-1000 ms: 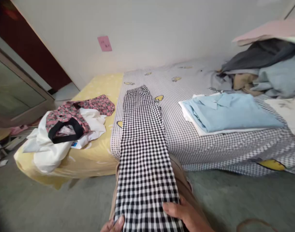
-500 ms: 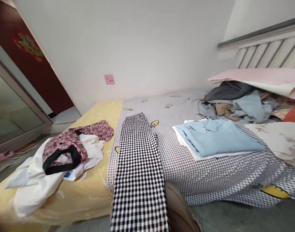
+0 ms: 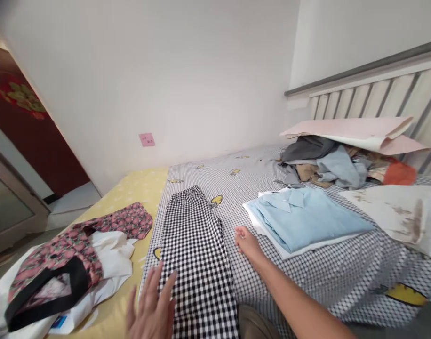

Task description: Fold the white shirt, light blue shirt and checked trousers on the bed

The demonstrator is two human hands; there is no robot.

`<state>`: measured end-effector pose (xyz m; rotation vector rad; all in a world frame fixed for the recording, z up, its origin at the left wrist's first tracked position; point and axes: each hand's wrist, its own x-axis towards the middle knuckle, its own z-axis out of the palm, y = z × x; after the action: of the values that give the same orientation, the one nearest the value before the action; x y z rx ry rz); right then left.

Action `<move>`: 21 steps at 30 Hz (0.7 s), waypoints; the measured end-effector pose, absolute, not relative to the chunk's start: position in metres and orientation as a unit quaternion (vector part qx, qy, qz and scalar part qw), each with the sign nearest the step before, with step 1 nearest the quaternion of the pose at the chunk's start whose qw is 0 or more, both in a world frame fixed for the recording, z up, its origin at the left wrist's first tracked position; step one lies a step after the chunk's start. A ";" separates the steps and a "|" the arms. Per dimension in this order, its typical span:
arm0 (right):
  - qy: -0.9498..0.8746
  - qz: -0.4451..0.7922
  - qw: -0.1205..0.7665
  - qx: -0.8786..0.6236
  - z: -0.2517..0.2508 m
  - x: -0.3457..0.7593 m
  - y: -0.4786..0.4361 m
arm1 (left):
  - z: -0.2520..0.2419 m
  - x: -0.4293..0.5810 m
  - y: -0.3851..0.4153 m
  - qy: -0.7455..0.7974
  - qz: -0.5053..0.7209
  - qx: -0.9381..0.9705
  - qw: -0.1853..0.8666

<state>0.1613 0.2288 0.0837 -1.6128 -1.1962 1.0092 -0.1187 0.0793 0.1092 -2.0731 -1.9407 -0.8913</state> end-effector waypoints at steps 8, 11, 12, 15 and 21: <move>-0.525 0.338 0.432 -0.651 0.064 0.136 0.317 | 0.051 -0.096 0.175 -0.672 -0.092 -0.732 0.058; -0.552 0.337 0.437 -0.624 0.064 0.135 0.332 | 0.045 -0.098 0.186 -0.675 -0.073 -0.733 0.026; -0.562 0.333 0.441 -0.616 0.064 0.136 0.335 | 0.044 -0.099 0.189 -0.675 -0.075 -0.734 0.022; -0.567 0.312 0.455 -0.612 0.062 0.140 0.338 | 0.045 -0.103 0.197 -0.682 -0.099 -0.723 0.051; -0.542 0.269 0.451 -0.656 0.053 0.149 0.336 | 0.039 -0.123 0.216 -0.664 -0.092 -0.740 0.055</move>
<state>0.1494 0.3355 0.0526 -1.6214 -1.3399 0.6656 -0.1234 0.2162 0.0390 -2.2453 -2.0167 -0.2807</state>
